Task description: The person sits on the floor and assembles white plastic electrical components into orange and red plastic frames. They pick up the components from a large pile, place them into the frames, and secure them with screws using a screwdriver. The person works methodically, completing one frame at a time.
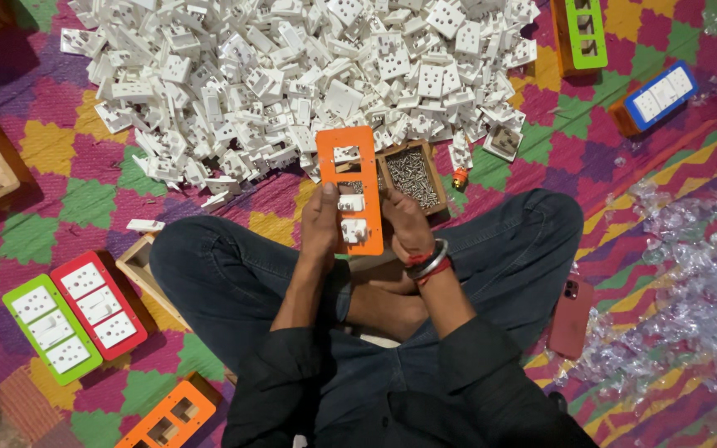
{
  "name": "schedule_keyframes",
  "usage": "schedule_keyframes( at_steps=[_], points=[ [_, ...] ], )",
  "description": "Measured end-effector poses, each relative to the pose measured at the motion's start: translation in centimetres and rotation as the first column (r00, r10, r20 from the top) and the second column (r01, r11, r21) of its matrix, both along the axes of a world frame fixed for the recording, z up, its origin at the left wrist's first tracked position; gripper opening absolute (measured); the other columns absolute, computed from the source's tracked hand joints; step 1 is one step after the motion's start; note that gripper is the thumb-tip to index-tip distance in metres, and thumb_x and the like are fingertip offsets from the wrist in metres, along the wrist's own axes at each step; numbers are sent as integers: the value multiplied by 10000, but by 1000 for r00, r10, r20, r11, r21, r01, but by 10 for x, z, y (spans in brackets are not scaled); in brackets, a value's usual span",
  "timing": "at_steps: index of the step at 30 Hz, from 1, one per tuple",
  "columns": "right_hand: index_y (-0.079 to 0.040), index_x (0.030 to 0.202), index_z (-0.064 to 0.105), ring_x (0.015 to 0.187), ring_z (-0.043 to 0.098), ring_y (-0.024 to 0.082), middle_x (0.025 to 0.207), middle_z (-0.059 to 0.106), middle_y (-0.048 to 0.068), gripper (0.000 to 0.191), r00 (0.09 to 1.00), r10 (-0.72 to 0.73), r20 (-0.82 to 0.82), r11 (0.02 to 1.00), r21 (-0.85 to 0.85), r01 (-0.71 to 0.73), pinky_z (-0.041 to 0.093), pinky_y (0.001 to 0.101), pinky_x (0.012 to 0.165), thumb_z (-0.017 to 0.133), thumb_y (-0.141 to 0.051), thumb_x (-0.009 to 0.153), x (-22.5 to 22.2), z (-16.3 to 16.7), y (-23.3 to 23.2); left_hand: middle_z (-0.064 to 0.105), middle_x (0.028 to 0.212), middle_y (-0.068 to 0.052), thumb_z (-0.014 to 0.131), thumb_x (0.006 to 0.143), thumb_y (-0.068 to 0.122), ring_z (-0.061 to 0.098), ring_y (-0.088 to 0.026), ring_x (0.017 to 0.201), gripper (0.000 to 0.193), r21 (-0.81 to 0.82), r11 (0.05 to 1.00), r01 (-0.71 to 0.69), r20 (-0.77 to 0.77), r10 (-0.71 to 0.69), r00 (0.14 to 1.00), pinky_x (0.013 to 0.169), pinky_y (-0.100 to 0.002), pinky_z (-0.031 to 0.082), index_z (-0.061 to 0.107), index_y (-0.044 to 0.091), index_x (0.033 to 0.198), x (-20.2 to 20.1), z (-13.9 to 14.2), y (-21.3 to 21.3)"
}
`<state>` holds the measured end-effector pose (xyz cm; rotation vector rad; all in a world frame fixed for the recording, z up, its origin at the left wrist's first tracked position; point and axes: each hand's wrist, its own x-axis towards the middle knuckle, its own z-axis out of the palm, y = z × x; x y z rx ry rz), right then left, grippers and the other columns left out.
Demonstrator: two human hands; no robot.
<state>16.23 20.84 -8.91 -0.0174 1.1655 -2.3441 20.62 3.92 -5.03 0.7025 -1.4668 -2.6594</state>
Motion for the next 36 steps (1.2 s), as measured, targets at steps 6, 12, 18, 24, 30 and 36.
schedule_keyframes(
  at_steps=[6,12,18,24,30,36],
  points=[
    [42,1277,645,1034,710,173,1180,740,116,321,998,63,28,997,-41,-62,556,305,934,652,-152,1021,2,22,-3,690,919,-31,498,1073,422,629,-80,773,422,49,999,0,-108,6,994,697,-258,539,653,30,1080,1,6,0],
    [56,1293,641,1055,705,183,1198,735,129,316,995,34,93,997,-65,-28,549,306,934,593,-153,1062,4,35,-15,671,841,-29,508,1094,418,592,-83,702,440,-109,994,-10,-88,0,996,628,-264,514,653,11,1012,-1,0,2],
    [60,1294,648,1085,702,174,1227,729,125,319,998,3,59,1000,-4,-3,546,295,964,557,-160,1082,13,46,-21,661,755,-55,481,1065,434,601,-131,586,447,-60,998,1,-20,-2,1000,518,-303,515,635,20,997,-1,3,1],
    [32,1288,640,1002,713,177,1166,743,122,305,996,-30,89,999,-31,33,566,304,879,538,-164,1078,16,57,-23,705,871,-49,497,1060,431,663,-109,720,432,56,996,72,-60,-69,996,641,-278,569,647,25,1057,-2,10,0],
    [46,1279,635,1015,712,173,1171,740,126,284,998,-56,29,998,-12,56,566,300,885,546,-152,1095,22,54,-22,682,828,-62,488,1084,452,646,-120,667,472,16,995,97,-72,-96,993,593,-283,557,644,8,1046,-1,14,-1],
    [29,1278,627,1062,700,151,1215,731,104,301,998,-55,-23,998,10,55,555,292,940,545,-176,1075,22,47,-20,693,821,-47,481,1050,472,671,-112,660,473,16,997,78,-3,-78,997,565,-275,573,645,28,1062,-1,20,-1]
  ],
)
